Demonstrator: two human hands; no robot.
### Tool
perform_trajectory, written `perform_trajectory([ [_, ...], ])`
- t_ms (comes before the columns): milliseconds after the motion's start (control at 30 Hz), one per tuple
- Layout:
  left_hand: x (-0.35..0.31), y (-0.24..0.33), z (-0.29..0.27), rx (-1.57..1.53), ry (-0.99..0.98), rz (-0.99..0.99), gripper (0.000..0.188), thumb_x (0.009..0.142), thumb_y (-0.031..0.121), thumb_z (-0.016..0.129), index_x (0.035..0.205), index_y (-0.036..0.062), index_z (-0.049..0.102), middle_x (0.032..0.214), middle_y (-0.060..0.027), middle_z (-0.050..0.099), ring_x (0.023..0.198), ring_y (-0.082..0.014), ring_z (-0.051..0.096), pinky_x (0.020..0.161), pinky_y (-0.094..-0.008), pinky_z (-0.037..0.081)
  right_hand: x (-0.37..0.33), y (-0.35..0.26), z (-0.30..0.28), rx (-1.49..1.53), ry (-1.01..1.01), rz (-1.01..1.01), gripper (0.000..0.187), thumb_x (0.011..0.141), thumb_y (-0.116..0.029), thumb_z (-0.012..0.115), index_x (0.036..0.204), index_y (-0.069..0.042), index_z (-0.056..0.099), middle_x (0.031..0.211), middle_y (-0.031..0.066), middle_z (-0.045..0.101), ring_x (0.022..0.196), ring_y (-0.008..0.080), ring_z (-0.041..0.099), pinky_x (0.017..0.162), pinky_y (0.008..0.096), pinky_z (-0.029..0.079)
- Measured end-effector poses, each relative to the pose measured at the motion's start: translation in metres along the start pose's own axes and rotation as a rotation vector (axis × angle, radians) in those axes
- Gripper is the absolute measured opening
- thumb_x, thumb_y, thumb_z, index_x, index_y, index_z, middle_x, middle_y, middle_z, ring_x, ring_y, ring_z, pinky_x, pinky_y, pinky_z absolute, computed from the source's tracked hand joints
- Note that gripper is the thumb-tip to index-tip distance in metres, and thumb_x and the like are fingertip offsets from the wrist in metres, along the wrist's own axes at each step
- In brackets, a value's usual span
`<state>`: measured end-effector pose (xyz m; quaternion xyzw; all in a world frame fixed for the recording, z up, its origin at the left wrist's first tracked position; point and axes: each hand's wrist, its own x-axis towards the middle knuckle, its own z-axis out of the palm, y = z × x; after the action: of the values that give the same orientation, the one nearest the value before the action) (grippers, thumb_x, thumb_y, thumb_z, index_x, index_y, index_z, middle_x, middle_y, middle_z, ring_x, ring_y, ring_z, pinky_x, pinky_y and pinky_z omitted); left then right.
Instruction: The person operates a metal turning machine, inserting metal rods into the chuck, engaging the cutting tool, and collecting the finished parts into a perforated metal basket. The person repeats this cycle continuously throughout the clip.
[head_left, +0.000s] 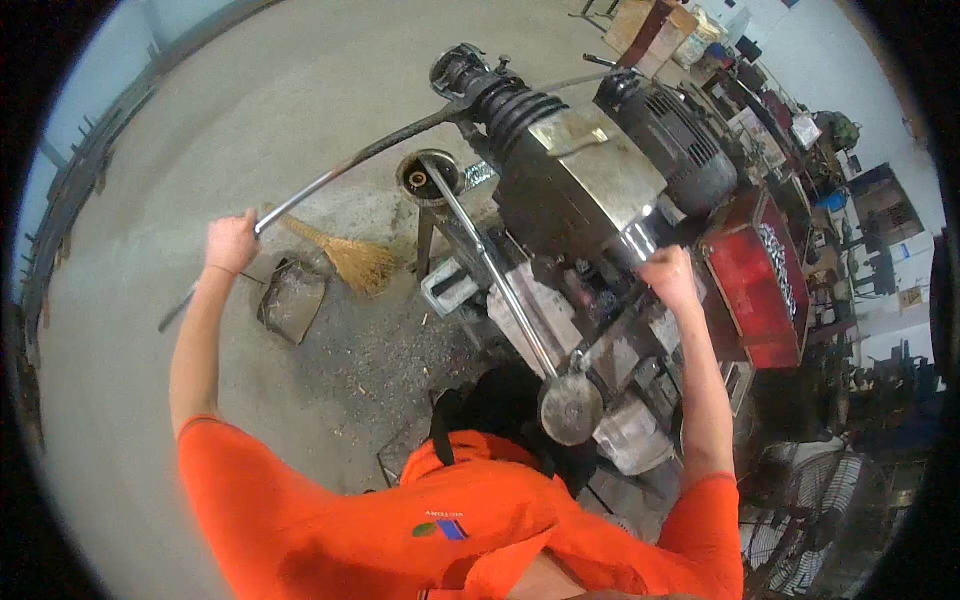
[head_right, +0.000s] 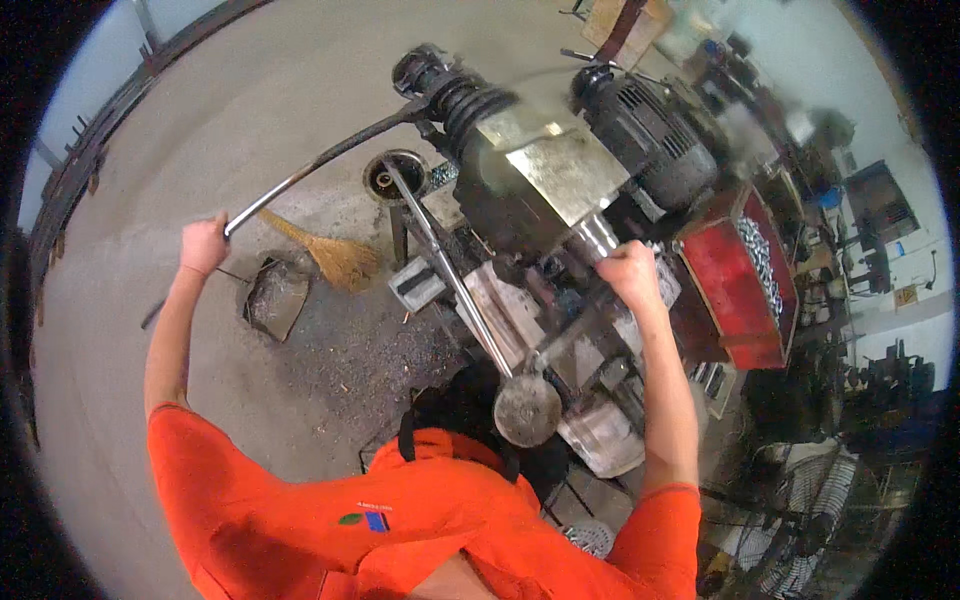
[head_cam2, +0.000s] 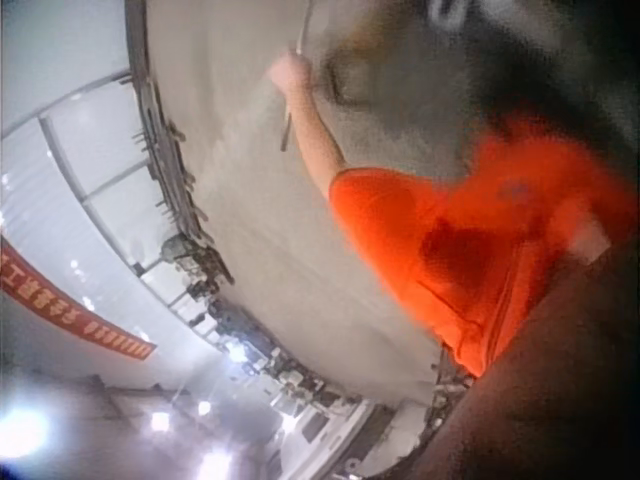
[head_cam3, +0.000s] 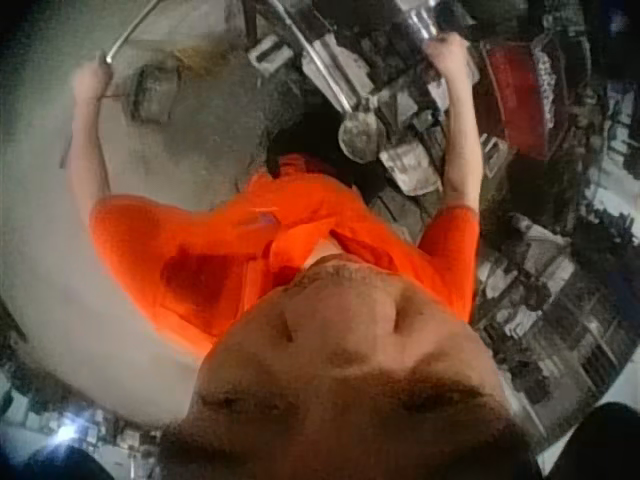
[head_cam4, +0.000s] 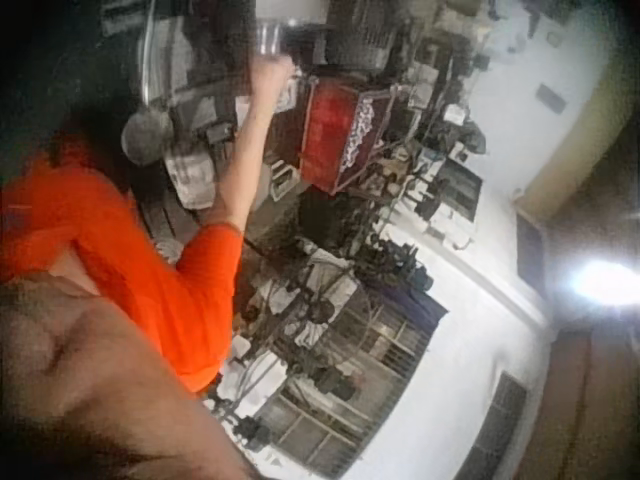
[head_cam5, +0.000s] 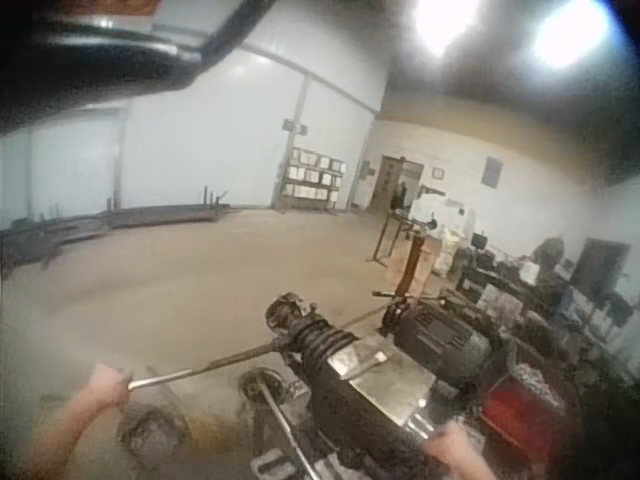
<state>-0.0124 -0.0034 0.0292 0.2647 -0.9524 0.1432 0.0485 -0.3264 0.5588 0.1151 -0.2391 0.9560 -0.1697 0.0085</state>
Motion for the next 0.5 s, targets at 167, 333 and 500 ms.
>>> perform_trajectory([
  [167, 0.046, -0.009, 0.009, 0.000, 0.083, 0.150, 0.015, 0.071, 0.009, 0.056, 0.086, 0.0067, 0.055, 0.068, -0.0130, 0.063, 0.064, -0.0314, 0.062, 0.058, -0.0423, 0.049, -0.009, 0.022, 0.002, -0.065, 0.168, -0.130, 0.021, 0.059, -0.019, 0.062, 0.063, 0.002, 0.065, 0.063, 0.0231, 0.059, 0.064, 0.0353, 0.061, 0.061, 0.0380, 0.049],
  [333, 0.049, 0.034, 0.003, -0.285, 0.124, -0.102, 0.020, 0.076, 0.019, 0.060, 0.093, 0.0080, 0.063, 0.083, -0.0149, 0.064, 0.082, -0.0315, 0.062, 0.071, -0.0419, 0.050, -0.022, 0.006, -0.001, -0.070, 0.052, -0.144, 0.023, 0.058, -0.016, 0.061, 0.075, -0.003, 0.068, 0.084, 0.0177, 0.064, 0.081, 0.0339, 0.060, 0.073, 0.0363, 0.048],
  [500, 0.010, 0.174, 0.010, -1.010, 0.342, -0.296, 0.027, 0.084, 0.025, 0.056, 0.097, 0.0025, 0.061, 0.083, -0.0163, 0.064, 0.079, -0.0328, 0.062, 0.069, -0.0381, 0.048, -0.083, 0.008, -0.024, 0.064, 0.302, -0.283, 0.030, 0.056, -0.011, 0.059, 0.083, -0.003, 0.067, 0.110, 0.0129, 0.059, 0.095, 0.0324, 0.055, 0.082, 0.0370, 0.046],
])
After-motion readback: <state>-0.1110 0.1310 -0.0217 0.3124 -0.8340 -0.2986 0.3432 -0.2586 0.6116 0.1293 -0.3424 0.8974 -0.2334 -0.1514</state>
